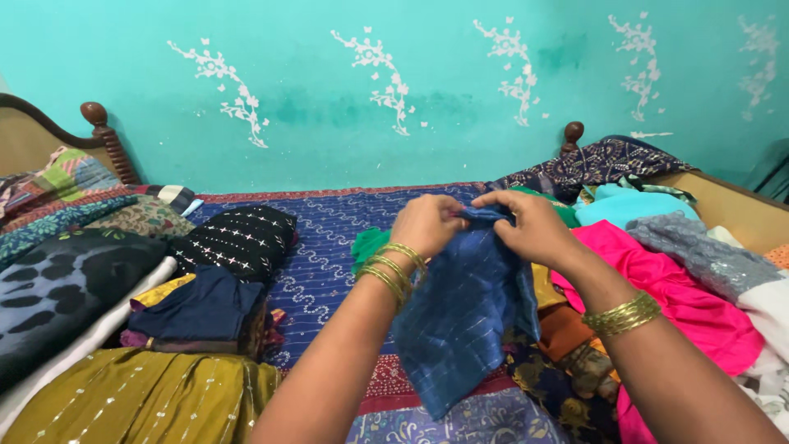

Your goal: The person folds several pieces of clothing, including blouses and fabric, by hand on a bed. They smooth out each item and place them into stacks.

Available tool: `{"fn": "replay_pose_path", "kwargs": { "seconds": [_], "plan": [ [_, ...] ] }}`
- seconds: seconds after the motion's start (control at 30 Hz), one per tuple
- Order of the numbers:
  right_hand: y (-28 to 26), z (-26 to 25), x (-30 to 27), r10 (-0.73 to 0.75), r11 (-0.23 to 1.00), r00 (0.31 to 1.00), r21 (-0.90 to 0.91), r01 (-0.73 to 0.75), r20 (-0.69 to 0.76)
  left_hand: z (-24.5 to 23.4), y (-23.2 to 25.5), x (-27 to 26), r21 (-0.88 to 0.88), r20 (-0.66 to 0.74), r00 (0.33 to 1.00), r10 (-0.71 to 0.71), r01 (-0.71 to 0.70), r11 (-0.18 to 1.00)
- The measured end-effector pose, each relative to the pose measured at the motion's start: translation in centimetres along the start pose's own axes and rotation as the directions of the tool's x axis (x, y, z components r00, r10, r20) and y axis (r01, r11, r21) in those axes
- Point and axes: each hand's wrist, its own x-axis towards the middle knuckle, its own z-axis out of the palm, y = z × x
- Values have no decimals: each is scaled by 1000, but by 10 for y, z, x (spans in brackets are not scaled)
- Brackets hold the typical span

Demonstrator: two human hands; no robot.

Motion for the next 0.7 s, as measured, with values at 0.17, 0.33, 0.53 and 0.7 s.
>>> {"fn": "replay_pose_path", "kwargs": {
  "seconds": [0.17,0.33,0.53,0.7],
  "plan": [
    [17,-4,-2,23,920,990,385,-74,137,-1,-18,8,-318,-64,919,389,-389,865],
    [22,-2,-9,-81,856,965,514,-61,250,-1,-34,4,-660,328,916,229,49,749],
    [29,3,-26,90,964,888,183,-191,451,-11,-31,14,-723,106,983,151,-28,691],
    [52,13,-36,249,939,776,52,-340,580,-34,-22,20,-473,-207,975,83,-174,864]
  ]
}}
